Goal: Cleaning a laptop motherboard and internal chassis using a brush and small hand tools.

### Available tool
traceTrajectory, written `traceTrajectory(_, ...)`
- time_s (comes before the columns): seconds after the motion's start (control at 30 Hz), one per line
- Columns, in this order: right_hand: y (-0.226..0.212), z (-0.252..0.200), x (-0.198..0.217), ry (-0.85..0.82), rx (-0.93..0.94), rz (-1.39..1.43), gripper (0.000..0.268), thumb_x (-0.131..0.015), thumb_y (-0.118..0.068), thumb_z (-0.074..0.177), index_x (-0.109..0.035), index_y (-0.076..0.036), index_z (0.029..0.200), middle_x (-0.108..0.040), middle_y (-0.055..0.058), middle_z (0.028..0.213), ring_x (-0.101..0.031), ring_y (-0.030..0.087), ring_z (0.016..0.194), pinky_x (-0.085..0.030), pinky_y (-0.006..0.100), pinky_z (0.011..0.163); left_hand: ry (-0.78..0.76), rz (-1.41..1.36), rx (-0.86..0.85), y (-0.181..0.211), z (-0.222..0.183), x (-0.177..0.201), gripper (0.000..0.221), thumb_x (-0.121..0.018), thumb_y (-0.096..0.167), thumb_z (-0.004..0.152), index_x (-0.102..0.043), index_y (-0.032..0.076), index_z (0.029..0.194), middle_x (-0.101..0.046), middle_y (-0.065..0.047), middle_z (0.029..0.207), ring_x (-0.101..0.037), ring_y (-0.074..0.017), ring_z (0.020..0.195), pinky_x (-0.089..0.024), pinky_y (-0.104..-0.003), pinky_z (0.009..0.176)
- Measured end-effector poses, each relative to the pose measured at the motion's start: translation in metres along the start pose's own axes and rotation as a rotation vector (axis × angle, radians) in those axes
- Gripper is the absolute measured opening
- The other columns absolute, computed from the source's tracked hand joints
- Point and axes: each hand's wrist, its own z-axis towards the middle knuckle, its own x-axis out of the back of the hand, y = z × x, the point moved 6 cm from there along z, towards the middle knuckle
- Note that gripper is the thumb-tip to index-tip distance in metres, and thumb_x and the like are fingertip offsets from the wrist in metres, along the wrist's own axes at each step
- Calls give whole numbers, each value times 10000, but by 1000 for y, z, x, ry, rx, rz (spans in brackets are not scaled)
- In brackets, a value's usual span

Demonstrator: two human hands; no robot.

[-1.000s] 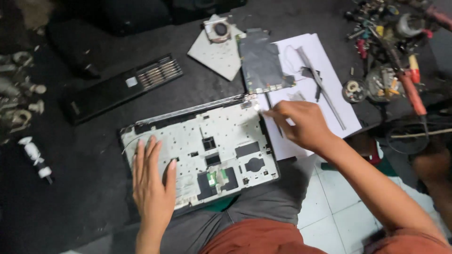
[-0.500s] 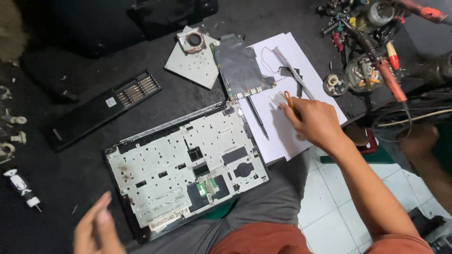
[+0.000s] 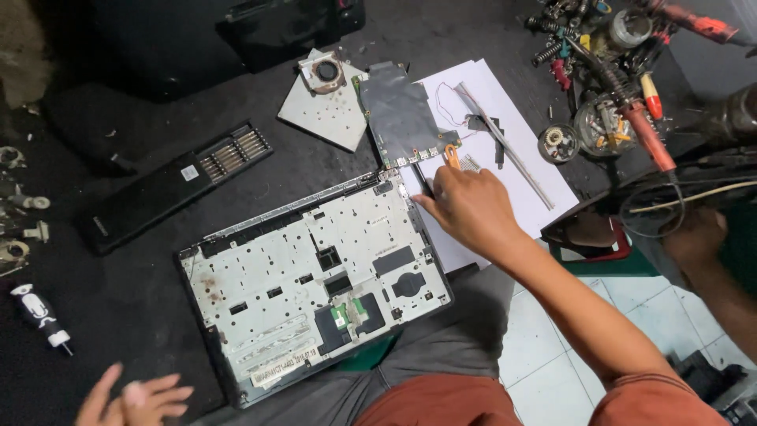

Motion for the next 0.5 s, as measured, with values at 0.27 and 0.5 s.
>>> traceTrajectory(0.27,12,-9,-9,-202,-119,-70,382,-544,-432,1038,-515,-87,877,-660,125,733,-570,439,539,-417,524,490,-16,633,-992,95,-85,-187,227,-609,68,1003,-696,27,1208,-576,-172,1394,-530,-302,1321,-456,-409,1074)
traceTrajectory(0.5,1,-31,55,-393,-357,895,260,-546,-278,1061,-620,-92,895,-548,5,693,-487,102,624,-429,277,637,-203,973,-946,91,-49,-226,588,-509,352,1017,-417,156,1564,-134,-141,1722,-68,-391,1588,-116,-605,1244)
